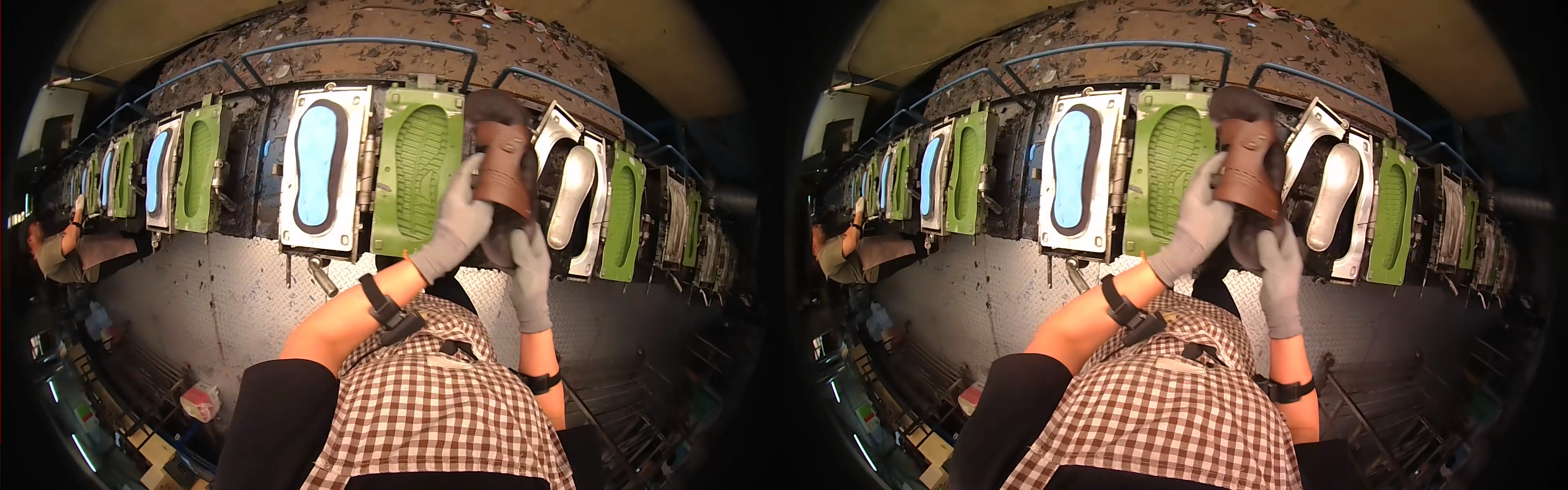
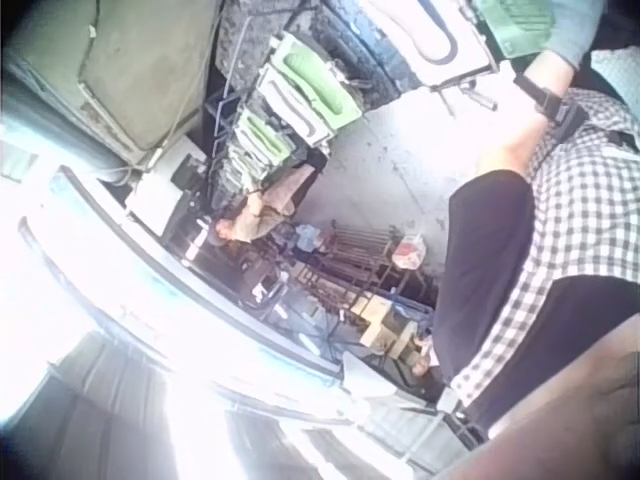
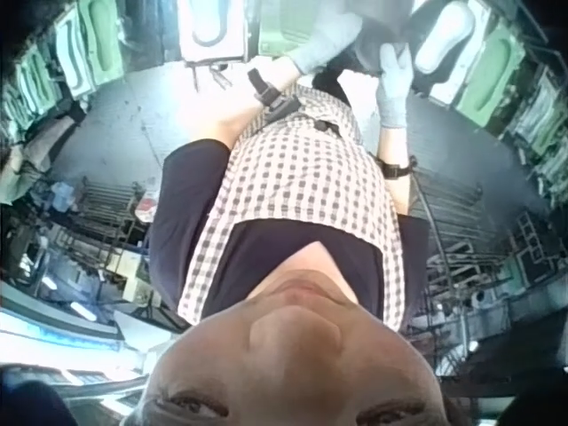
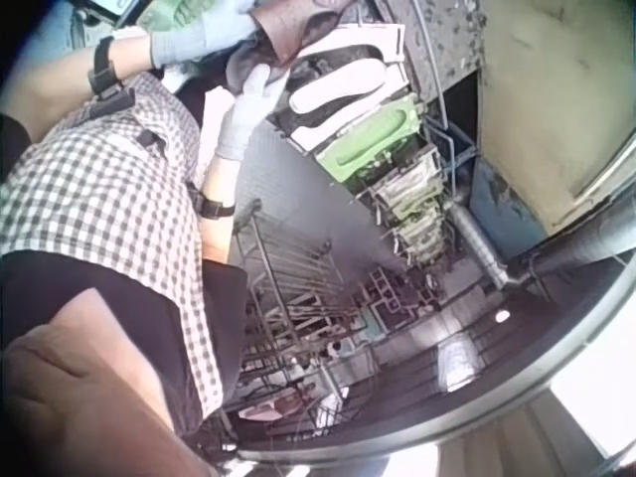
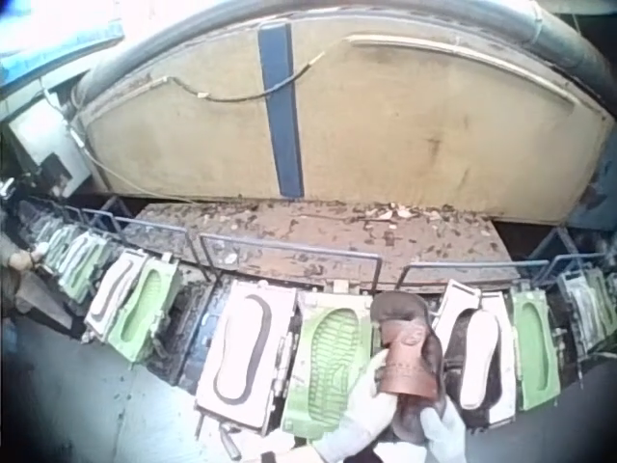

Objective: Removing molded shoe soles from a machine line and placing completed shoes onto a storage rack.

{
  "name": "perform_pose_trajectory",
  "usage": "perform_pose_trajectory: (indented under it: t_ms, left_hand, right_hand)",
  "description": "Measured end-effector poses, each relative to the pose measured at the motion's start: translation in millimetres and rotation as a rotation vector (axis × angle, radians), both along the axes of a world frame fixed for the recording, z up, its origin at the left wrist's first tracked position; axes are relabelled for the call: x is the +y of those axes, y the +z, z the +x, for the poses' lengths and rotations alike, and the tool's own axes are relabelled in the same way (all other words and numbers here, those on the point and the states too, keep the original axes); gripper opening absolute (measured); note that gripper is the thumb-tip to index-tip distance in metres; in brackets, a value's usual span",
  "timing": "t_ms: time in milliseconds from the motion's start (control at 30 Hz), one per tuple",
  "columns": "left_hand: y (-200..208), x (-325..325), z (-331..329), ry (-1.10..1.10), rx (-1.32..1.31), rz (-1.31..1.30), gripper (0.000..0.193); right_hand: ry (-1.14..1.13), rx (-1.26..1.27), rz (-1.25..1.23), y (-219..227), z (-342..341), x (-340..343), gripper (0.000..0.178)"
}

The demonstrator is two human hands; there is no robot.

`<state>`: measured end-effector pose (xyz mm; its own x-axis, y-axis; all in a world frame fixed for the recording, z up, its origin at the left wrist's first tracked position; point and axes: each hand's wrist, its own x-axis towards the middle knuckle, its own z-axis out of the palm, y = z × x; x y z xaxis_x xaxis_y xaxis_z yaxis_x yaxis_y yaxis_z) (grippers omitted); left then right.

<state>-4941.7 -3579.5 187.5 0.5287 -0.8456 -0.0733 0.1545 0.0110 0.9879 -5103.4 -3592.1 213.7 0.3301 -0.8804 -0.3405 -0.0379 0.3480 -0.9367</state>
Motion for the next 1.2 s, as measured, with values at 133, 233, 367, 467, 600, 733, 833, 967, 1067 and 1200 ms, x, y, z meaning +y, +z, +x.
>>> perform_pose_trajectory:
  t_ms: [133,233,367,467,600,733,833,967,1067,1200]
  left_hand:
    - [5,-41,-85,-0.302,-0.153,-0.067,0.067]
    - [-18,-81,-131,-0.377,-0.169,0.075,0.064]
    - [-85,-149,-161,-0.162,0.066,0.423,0.071]
    - [-94,-182,-142,-0.274,0.139,0.279,0.062]
    - [-93,-182,-142,-0.310,0.263,0.455,0.048]
    - [-90,-148,-167,-0.229,0.431,0.309,0.045]
    - [-88,-136,-174,-0.188,0.503,0.174,0.045]
    - [-104,-95,-153,-0.346,0.146,0.344,0.059]
    - [-88,-86,-173,-0.321,0.306,0.273,0.069]
    - [-90,-53,-195,-0.207,0.310,0.481,0.079]
  right_hand:
    - [-0.323,0.219,-0.188,-10,-103,-41,0.044]
    - [-0.511,0.358,-0.338,-40,-177,-74,0.051]
    - [-0.482,0.128,-0.213,-24,-220,-116,0.044]
    - [-0.393,-0.015,-0.176,13,-212,-140,0.045]
    - [-0.452,0.428,-0.537,-9,-213,-204,0.037]
    - [-0.119,0.638,-1.010,-37,-184,-245,0.030]
    - [0.527,0.668,-0.953,-61,-159,-238,0.022]
    - [1.010,0.551,-1.047,-48,-123,-217,0.020]
    - [0.681,0.664,-1.069,-63,-121,-251,0.020]
    - [0.511,0.660,-0.719,-60,-129,-244,0.027]
